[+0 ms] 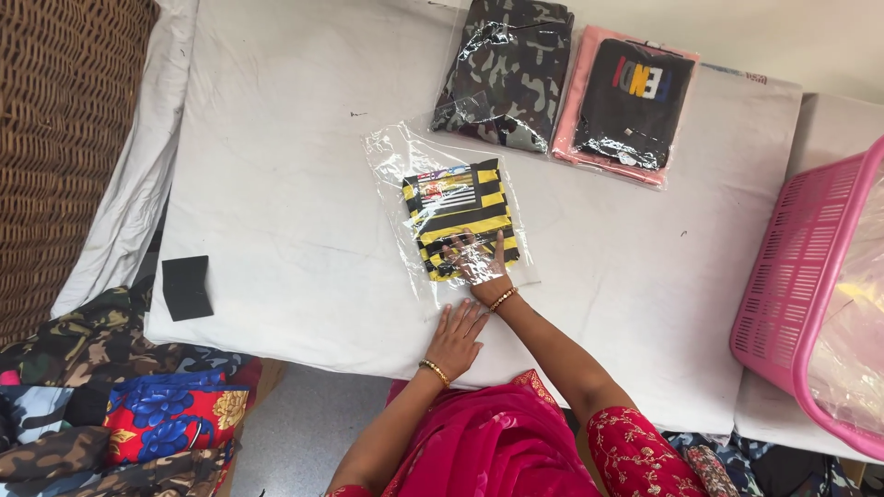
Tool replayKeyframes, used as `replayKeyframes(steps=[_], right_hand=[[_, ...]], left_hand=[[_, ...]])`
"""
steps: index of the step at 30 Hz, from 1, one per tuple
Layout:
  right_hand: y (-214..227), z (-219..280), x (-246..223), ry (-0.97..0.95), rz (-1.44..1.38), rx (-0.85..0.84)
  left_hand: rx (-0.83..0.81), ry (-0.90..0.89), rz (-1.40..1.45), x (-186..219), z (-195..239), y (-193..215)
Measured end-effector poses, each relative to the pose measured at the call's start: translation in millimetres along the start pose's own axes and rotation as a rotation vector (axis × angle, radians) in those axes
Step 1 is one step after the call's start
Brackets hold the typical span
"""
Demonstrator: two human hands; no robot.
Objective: The person folds a camouflage-patterned garment and a yellow-and-black striped garment on a white table. They place each folded item into a clear plastic bag and arrange the packaged items on the table.
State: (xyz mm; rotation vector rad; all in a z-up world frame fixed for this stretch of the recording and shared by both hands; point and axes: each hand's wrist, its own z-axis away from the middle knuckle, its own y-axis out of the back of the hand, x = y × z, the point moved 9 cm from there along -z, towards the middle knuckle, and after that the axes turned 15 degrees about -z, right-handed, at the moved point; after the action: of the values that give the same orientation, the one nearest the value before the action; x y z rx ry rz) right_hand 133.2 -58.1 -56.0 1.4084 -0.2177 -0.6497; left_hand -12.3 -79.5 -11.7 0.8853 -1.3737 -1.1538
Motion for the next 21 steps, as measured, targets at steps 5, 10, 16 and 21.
replayKeyframes(steps=[5,10,16,21], right_hand=[[4,-8,-3,0.154,-0.177,-0.029],[34,2,-11,0.263,-0.315,-0.046],[31,-22,4,0.126,-0.272,-0.107],[34,-57,16,0.209,-0.162,0.134]], left_hand=[[-0.261,0.042,0.063,-10,-7,-14],[-0.275,0.017,0.051,-11,-7,-10],[-0.292,0.001,-0.025,-7,-5,-18],[-0.316,0.003,0.006,-6,-5,-9]])
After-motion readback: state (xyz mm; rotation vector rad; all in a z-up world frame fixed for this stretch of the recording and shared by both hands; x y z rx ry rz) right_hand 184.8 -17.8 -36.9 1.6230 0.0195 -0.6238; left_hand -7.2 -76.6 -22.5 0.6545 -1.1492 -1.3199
